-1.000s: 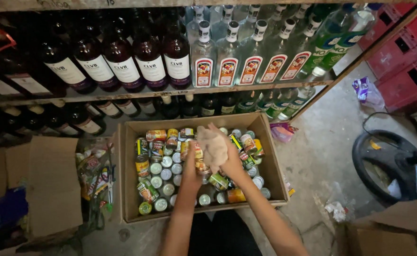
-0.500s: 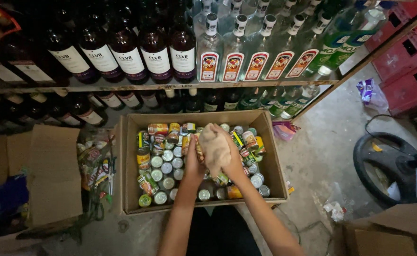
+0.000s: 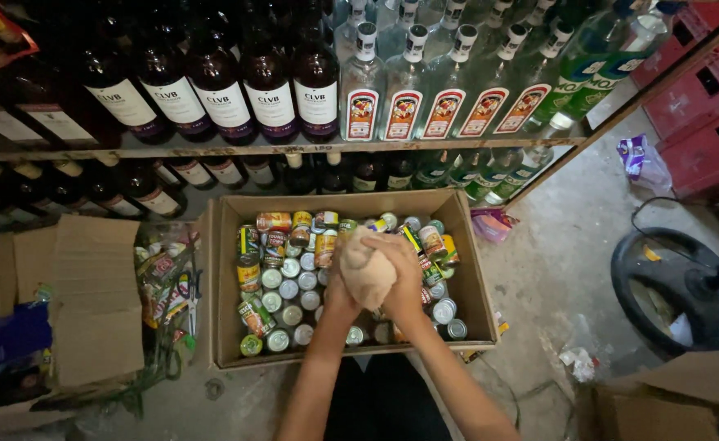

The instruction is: Wiping canned goods with a cloth and organizing them between a shelf and a cardboard box.

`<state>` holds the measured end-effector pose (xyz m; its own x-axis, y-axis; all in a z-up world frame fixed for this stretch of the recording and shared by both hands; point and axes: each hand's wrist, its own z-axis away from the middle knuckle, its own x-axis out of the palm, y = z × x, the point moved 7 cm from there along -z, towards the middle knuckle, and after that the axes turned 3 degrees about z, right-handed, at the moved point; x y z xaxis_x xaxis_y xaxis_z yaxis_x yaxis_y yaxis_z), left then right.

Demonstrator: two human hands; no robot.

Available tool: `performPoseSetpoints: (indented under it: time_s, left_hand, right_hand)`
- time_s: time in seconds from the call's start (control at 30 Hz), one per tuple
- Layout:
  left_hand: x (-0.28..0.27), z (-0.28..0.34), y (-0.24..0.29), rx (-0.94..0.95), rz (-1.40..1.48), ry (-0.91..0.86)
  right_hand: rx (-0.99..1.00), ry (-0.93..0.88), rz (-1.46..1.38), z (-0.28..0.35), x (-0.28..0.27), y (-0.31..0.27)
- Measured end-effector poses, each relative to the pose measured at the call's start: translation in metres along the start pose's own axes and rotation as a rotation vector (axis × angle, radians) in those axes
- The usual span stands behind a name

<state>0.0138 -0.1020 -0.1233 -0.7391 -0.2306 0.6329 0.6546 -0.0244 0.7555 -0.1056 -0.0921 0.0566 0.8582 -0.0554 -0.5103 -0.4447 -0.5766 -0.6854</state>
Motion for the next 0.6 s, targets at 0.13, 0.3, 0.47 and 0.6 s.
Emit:
performPoseSetpoints:
  time_s: [0.13,0.3,0.47,0.6]
  left_hand:
    - [0.020,0.002,0.019,0.345,-0.060,-0.361]
    - [0.011,0.011,0.048,-0.349,0.245,0.337]
    - [0.014,0.001,0.021,-0.233,0.273,0.224]
    - [0.017,0.007,0.037,-0.177,0.187,0.203]
  right_hand:
    - [-0.087,0.028,0.068,-0.002,-0.014,-0.032]
    - [-0.270,-0.078,0.302,0.007,-0.021,-0.048]
    - [-0.195,-0.062,0.405,-0.002,-0.023,-0.045]
    - [-0.271,-0.107,0.446,0.005,-0.018,-0.049]
